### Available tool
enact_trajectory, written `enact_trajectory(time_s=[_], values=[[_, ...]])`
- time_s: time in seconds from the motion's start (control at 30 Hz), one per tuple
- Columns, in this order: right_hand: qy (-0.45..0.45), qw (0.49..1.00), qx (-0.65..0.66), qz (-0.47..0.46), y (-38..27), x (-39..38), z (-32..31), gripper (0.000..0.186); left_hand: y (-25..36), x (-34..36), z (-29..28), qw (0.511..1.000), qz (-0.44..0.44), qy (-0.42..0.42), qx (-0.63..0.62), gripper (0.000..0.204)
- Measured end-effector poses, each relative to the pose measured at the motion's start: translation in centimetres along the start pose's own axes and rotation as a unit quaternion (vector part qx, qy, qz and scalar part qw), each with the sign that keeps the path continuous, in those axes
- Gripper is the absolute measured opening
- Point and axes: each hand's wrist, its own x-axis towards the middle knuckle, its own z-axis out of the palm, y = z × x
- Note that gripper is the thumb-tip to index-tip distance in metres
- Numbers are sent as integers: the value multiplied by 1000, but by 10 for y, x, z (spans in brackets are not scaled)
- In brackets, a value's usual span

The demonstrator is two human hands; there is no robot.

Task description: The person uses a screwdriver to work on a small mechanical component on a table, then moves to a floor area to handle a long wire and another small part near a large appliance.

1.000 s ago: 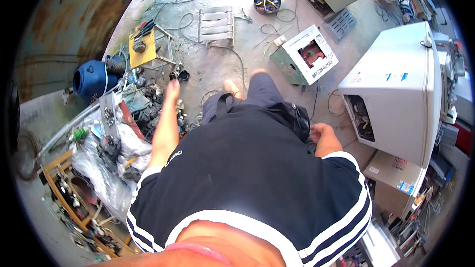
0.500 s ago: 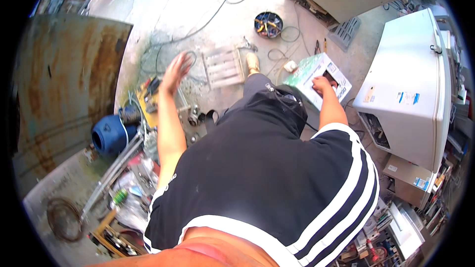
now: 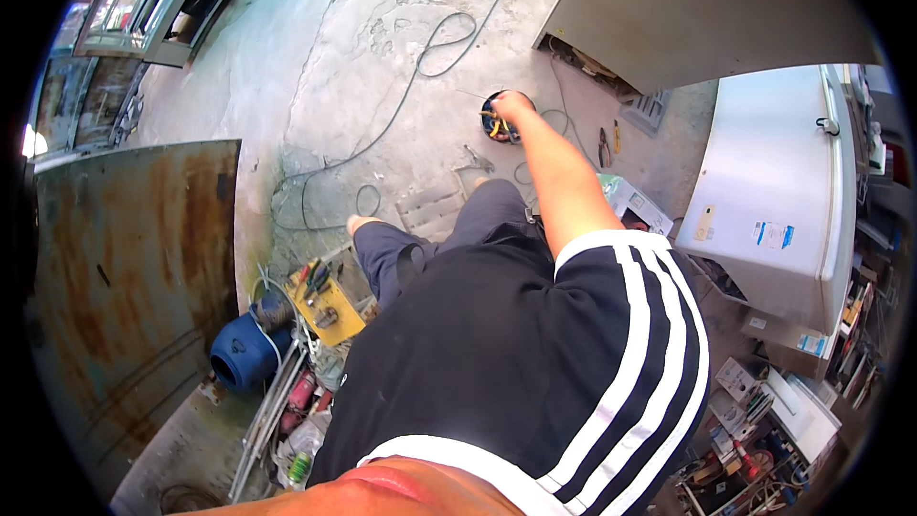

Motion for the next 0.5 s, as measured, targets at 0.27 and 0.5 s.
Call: enact_trajectory(time_s=[0.27, 0.5], values=[[-112, 985, -128, -36, -111, 18, 87, 36, 182, 164, -17, 997, 58, 16, -41, 61], [-7, 977, -182, 111, -117, 36, 152, 29, 397, 370, 60, 925, 310, -82, 203, 56]])
